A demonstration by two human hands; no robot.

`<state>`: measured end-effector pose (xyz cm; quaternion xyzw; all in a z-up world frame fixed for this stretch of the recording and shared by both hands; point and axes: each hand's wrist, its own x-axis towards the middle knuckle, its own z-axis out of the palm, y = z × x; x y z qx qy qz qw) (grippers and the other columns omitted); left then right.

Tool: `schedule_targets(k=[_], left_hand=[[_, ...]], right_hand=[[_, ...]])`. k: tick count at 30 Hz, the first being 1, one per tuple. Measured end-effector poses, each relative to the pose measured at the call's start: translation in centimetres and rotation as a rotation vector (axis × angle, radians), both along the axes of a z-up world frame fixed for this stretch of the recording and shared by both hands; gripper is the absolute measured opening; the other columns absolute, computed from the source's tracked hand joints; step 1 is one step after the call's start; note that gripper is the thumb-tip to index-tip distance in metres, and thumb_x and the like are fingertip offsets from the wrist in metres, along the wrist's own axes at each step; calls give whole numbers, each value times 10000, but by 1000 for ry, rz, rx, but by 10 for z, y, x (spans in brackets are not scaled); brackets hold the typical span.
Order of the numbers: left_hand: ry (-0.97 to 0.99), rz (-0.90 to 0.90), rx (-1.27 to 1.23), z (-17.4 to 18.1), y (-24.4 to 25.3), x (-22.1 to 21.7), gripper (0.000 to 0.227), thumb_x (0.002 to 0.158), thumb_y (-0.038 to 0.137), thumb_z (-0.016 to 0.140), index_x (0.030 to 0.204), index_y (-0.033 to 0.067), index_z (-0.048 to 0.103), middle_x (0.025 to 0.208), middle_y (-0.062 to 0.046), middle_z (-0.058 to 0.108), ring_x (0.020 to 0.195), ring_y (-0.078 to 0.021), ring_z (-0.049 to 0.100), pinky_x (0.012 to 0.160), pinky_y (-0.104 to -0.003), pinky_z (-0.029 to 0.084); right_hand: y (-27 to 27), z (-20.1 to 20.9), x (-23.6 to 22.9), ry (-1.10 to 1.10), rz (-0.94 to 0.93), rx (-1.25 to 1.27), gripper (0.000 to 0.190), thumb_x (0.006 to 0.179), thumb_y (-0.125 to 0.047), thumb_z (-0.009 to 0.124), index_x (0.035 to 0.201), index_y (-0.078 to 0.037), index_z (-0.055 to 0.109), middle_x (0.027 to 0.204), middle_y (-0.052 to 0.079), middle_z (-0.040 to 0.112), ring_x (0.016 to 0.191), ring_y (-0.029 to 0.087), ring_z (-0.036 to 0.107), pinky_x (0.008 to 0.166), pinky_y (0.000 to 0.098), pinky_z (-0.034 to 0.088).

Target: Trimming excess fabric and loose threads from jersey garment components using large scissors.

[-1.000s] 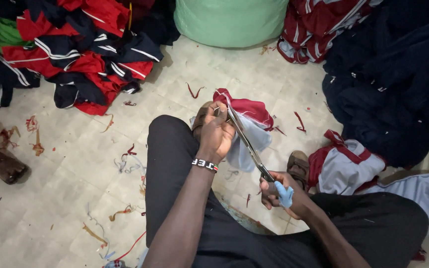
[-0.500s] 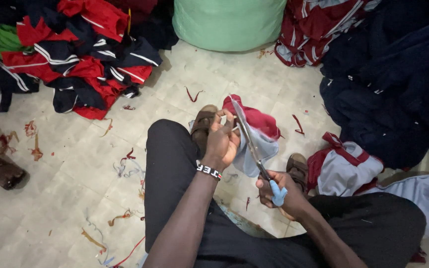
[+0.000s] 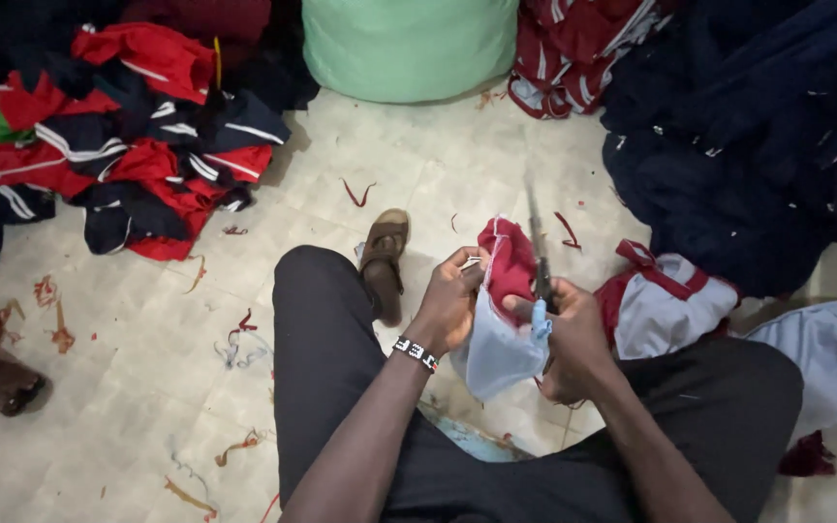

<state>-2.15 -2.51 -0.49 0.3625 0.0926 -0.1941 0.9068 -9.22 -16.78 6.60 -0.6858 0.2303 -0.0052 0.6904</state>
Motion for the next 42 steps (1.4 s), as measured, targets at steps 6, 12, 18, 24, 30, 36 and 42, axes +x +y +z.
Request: schedule_targets(k=[6,12,18,24,30,36,42], left_hand=[[-315,54,957,20,11,-6,267,834,-59,718,1028,124,708,949,-107,749,981,-275,728,874,-347,581],[-304,76,932,6,13,-18,224,848,163,718,1066,140,673,832,-52,657,839,-176,651,706,-295,554],[-589,-93,962,46,1,-34,387,772,162,790,1132,74,681,959,-161,689,960,-326,695,779,-389,576],[-518,137,950,40,4,-26,379,767,-62,540,1045,94,745,749,-144,666,736,-287,694,678,-359,593],[-256,36,565,27,13,-20,299,810,-40,524,1022,51,715,599,-52,614,496,-64,480,463,-205,387],[-549,-201,626,36,6,-25,571,790,-1,641,1331,180,657,906,-100,699,740,-150,609,624,-251,478],[-552,-182,648,51,6,-27,313,835,-7,693,1072,157,815,854,-65,755,784,-91,611,685,-255,544]], right_hand=[[-16,-34,4,-177,80,97,85,857,-51,724,845,6,662,578,33,601,443,97,557,399,183,448],[-21,-9,17,-4,-186,189,166,784,-68,790,779,-91,626,542,11,533,414,99,524,312,209,419],[-12,-11,16,-75,-223,218,220,791,-13,816,761,-33,598,535,60,524,389,137,534,294,214,391],[-21,-20,18,-59,-208,165,214,788,-50,825,792,-46,611,546,63,561,383,133,561,301,195,423],[-35,-14,19,-68,-244,112,180,831,-88,791,815,-55,616,558,47,562,390,121,549,295,197,415],[-37,-11,22,-39,-260,171,174,811,-57,782,751,-60,618,502,65,526,366,138,526,284,194,373],[-44,-19,21,-20,-262,191,197,809,-108,795,740,-73,614,501,40,522,370,118,527,296,211,416]])
